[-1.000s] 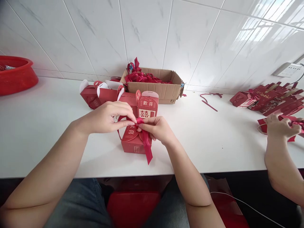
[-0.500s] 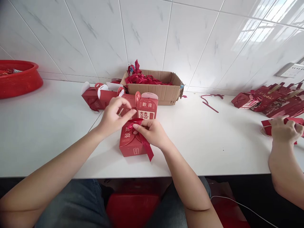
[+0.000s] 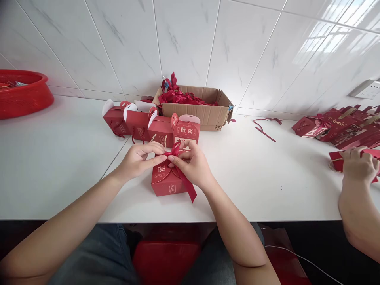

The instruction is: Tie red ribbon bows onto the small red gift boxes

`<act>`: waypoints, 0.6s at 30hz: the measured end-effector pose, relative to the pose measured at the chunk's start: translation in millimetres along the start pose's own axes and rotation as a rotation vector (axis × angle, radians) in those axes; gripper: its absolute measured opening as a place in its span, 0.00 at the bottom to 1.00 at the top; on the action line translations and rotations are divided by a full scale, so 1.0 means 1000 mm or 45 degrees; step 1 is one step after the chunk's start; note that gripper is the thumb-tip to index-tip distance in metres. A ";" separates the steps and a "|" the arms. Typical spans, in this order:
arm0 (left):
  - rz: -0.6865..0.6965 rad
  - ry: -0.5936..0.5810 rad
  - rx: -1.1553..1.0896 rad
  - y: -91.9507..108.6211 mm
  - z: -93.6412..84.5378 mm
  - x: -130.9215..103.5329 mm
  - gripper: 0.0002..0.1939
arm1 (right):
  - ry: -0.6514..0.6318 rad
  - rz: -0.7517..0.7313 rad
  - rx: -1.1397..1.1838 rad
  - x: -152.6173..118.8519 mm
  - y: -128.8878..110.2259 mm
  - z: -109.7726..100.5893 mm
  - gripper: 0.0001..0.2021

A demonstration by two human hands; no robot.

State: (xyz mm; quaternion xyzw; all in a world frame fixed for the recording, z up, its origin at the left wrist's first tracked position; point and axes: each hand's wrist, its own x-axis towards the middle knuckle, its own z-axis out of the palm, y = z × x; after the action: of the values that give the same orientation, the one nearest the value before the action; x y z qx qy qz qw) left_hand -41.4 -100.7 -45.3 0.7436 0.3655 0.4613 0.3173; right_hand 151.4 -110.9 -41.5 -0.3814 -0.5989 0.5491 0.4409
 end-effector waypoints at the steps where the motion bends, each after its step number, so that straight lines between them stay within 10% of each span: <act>1: -0.002 0.003 -0.013 0.000 0.000 -0.001 0.06 | 0.012 -0.008 0.018 0.000 0.000 0.000 0.21; 18: 0.096 0.105 0.214 0.009 0.015 -0.007 0.11 | 0.103 -0.058 -0.125 -0.001 -0.002 0.002 0.15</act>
State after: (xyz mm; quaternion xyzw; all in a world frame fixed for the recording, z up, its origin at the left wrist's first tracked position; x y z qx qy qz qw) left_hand -27.3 -113.1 -46.9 0.7613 0.3874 0.4708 0.2208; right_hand 149.3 -112.4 -39.7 -0.4106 -0.6155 0.4929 0.4578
